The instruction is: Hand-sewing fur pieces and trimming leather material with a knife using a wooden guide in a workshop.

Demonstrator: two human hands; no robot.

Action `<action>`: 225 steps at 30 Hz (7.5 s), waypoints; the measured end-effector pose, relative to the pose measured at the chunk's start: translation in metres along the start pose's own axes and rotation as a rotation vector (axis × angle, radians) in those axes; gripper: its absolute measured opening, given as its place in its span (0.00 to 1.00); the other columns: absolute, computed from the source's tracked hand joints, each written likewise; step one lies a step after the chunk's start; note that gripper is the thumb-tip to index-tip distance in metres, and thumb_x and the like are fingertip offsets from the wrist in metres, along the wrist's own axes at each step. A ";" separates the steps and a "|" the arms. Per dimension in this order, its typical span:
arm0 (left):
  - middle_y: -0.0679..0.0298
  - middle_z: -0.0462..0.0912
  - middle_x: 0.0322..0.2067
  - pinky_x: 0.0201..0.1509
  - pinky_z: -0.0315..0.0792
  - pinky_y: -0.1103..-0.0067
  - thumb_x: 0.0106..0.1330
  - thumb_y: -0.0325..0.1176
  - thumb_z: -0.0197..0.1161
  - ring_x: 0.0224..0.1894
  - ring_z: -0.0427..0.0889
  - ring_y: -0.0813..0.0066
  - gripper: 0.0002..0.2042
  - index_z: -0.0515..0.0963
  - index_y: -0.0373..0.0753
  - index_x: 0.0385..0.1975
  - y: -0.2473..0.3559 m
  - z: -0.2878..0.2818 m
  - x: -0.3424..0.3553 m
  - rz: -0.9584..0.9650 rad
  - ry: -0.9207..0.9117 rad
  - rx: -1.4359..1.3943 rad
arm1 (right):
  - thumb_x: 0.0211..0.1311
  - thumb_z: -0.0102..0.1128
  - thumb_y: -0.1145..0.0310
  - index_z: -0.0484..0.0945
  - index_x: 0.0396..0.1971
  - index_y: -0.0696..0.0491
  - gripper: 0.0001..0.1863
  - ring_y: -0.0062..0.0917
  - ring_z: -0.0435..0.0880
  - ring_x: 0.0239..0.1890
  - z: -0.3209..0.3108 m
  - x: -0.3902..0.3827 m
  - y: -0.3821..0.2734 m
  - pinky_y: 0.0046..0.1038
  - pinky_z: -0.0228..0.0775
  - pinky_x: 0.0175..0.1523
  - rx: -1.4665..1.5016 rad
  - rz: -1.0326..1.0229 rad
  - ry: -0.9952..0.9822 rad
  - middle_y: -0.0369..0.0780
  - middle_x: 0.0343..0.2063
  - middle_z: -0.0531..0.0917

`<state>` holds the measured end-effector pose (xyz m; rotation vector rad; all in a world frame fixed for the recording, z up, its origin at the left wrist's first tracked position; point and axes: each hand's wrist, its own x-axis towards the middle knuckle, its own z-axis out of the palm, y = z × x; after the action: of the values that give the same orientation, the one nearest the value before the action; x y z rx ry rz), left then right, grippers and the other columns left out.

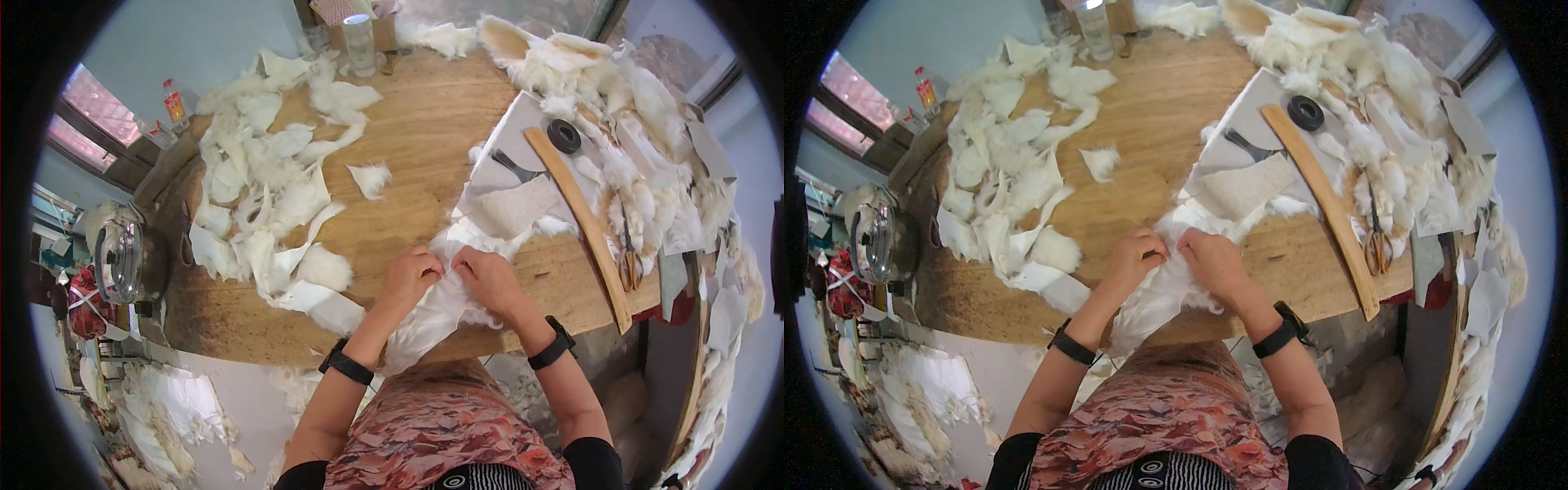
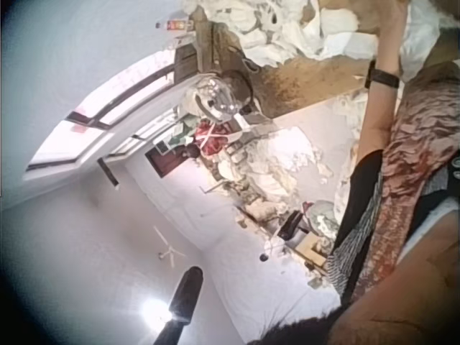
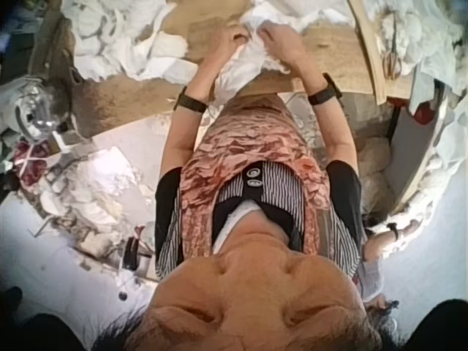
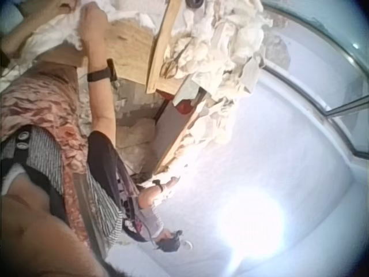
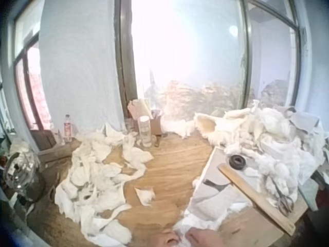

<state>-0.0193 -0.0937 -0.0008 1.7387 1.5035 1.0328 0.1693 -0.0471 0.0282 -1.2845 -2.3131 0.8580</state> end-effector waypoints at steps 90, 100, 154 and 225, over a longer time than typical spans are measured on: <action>0.59 0.81 0.33 0.44 0.72 0.74 0.49 0.19 0.67 0.40 0.79 0.61 0.07 0.81 0.35 0.28 0.009 0.007 -0.011 0.001 0.081 0.041 | 0.63 0.61 0.76 0.76 0.37 0.57 0.04 0.15 0.80 0.31 -0.055 -0.100 -0.030 0.18 0.72 0.36 1.061 0.193 0.021 0.35 0.30 0.81; 0.60 0.81 0.32 0.43 0.72 0.76 0.53 0.18 0.65 0.38 0.80 0.65 0.05 0.80 0.35 0.28 0.018 0.002 -0.010 0.002 0.075 0.016 | 0.58 0.64 0.79 0.79 0.32 0.57 0.04 0.18 0.81 0.29 -0.092 -0.121 -0.056 0.20 0.71 0.34 0.842 0.063 -0.144 0.36 0.27 0.84; 0.58 0.76 0.40 0.42 0.73 0.71 0.57 0.21 0.62 0.39 0.78 0.58 0.10 0.76 0.34 0.38 0.018 0.030 -0.028 -0.155 0.361 -0.108 | 0.60 0.62 0.74 0.78 0.35 0.52 0.04 0.24 0.80 0.31 -0.038 -0.083 -0.023 0.25 0.71 0.36 0.490 0.022 0.061 0.35 0.29 0.81; 0.55 0.75 0.35 0.42 0.68 0.65 0.51 0.19 0.60 0.39 0.74 0.52 0.05 0.72 0.33 0.26 0.025 0.029 -0.023 0.063 0.291 0.346 | 0.69 0.56 0.66 0.76 0.39 0.52 0.06 0.16 0.80 0.36 -0.072 -0.042 0.036 0.16 0.67 0.36 1.149 0.202 0.487 0.36 0.40 0.82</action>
<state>0.0169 -0.1194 0.0022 1.9420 1.9133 1.1497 0.2551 -0.0446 0.0581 -0.9881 -0.9802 1.4178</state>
